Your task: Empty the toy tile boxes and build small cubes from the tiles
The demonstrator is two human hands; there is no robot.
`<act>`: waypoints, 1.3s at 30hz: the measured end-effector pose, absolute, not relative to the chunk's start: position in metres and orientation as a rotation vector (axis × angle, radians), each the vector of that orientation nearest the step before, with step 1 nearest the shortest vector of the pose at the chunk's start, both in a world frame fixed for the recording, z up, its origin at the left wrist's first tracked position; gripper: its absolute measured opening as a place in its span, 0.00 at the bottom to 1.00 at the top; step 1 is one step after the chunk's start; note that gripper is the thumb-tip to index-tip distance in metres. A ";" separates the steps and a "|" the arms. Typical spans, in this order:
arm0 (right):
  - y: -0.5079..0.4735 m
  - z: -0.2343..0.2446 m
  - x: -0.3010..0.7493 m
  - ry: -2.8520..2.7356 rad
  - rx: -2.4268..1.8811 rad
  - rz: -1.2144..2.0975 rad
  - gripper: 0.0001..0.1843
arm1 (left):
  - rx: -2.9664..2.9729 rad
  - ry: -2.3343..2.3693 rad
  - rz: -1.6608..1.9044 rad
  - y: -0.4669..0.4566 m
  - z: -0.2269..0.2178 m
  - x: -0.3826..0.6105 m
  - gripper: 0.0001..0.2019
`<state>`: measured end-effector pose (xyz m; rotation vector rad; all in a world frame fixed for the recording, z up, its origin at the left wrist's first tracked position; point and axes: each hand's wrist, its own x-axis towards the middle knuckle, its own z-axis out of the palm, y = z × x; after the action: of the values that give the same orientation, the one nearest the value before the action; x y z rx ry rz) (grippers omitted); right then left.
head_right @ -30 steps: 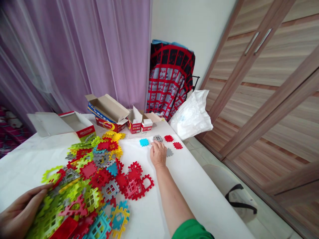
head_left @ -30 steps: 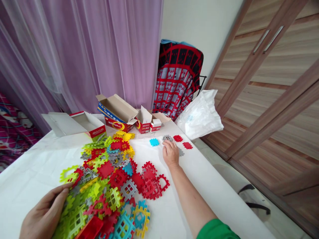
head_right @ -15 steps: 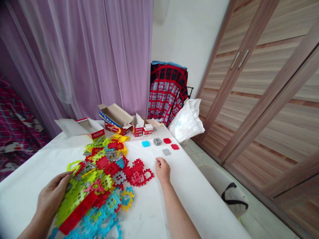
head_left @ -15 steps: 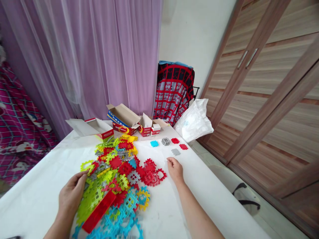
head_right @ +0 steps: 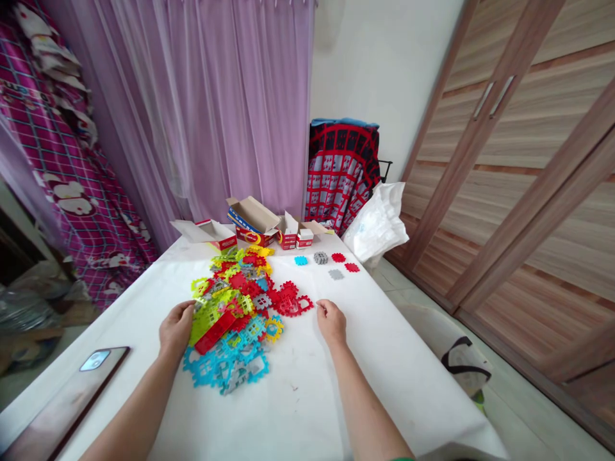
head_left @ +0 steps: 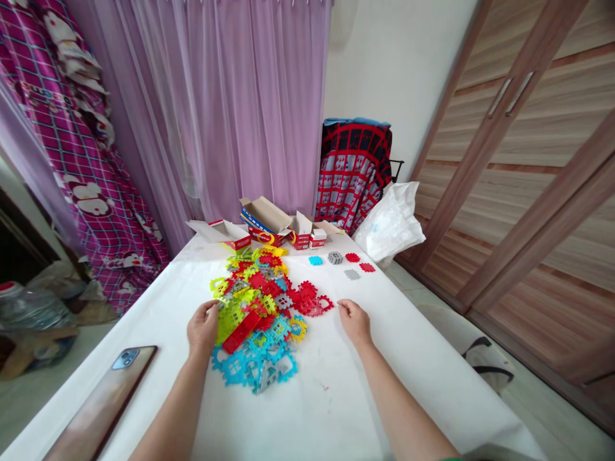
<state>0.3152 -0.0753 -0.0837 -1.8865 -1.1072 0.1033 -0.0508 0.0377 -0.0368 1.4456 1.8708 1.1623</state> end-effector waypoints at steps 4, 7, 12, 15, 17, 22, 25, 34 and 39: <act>-0.084 -0.079 0.309 -1.140 -1.925 0.082 0.16 | 1.463 1.926 1.109 0.026 -0.035 -0.051 0.16; -0.088 -0.078 0.306 -1.165 -1.945 0.077 0.15 | 1.493 1.927 1.080 0.020 -0.034 -0.051 0.15; -0.090 -0.080 0.303 -1.192 -1.939 0.037 0.15 | 1.551 1.929 1.063 0.016 -0.035 -0.051 0.15; -0.089 -0.083 0.302 -1.199 -1.933 -0.002 0.14 | 1.569 1.953 1.064 0.014 -0.037 -0.052 0.16; -0.089 -0.085 0.301 -1.219 -1.920 -0.032 0.14 | 1.572 1.973 1.063 0.013 -0.039 -0.053 0.17; -0.088 -0.085 0.298 -1.267 -1.890 -0.085 0.14 | 1.582 2.011 1.058 0.008 -0.040 -0.055 0.16; -0.089 -0.085 0.295 -1.283 -1.885 -0.104 0.14 | 1.590 2.023 1.049 0.008 -0.037 -0.055 0.15; -0.086 -0.086 0.293 -1.277 -1.850 -0.107 0.12 | 1.631 2.005 0.991 0.008 -0.028 -0.054 0.15; -0.087 -0.084 0.291 -1.316 -1.805 -0.157 0.13 | 1.628 1.989 0.982 0.011 -0.028 -0.056 0.16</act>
<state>0.2907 -0.0871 -0.0839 -1.8047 -1.3163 -0.1570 -0.0555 0.0109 -0.0281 1.6279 1.9889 0.9823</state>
